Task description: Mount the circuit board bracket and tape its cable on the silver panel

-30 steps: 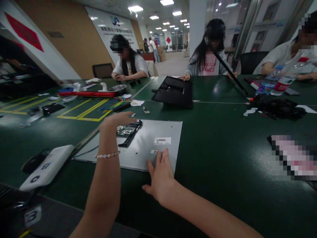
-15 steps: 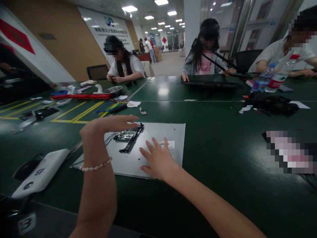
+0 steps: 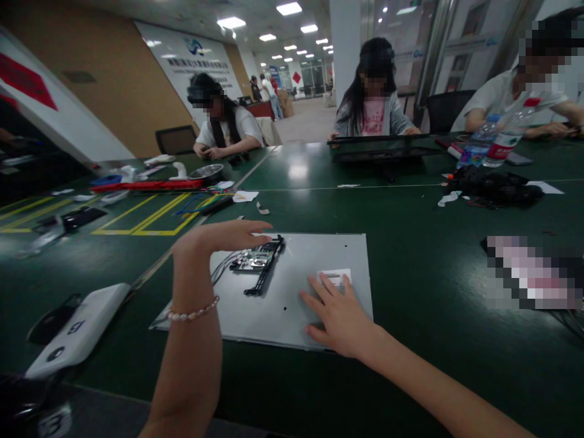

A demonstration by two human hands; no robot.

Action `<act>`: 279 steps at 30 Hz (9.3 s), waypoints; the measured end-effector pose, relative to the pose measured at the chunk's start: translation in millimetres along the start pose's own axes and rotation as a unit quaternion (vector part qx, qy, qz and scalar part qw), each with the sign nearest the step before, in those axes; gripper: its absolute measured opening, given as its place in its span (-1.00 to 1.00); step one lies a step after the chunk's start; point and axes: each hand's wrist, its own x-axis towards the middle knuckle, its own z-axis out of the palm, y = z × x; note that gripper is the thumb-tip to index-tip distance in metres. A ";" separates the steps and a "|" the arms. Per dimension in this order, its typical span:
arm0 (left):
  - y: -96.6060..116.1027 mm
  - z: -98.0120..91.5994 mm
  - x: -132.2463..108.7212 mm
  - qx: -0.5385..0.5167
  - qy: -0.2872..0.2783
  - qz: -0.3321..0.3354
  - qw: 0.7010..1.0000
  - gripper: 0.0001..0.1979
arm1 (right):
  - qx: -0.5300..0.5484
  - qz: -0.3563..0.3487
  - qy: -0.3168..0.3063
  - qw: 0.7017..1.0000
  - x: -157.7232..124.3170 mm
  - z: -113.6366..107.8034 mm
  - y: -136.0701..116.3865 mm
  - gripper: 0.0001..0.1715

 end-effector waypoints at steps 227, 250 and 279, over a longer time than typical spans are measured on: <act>74.6 131.0 1.9 -0.270 0.115 0.269 0.917 -0.26 | 0.158 0.098 0.268 0.945 -64.3 -21.9 105.6 -0.70; 88.8 136.2 7.4 -0.258 0.109 0.305 0.910 -0.34 | 0.145 0.103 0.230 0.957 -74.7 -34.9 110.1 -0.86; 86.9 140.3 9.9 -0.203 0.130 0.275 0.931 -0.44 | 0.085 0.150 0.229 0.958 -76.1 -36.3 103.0 -0.88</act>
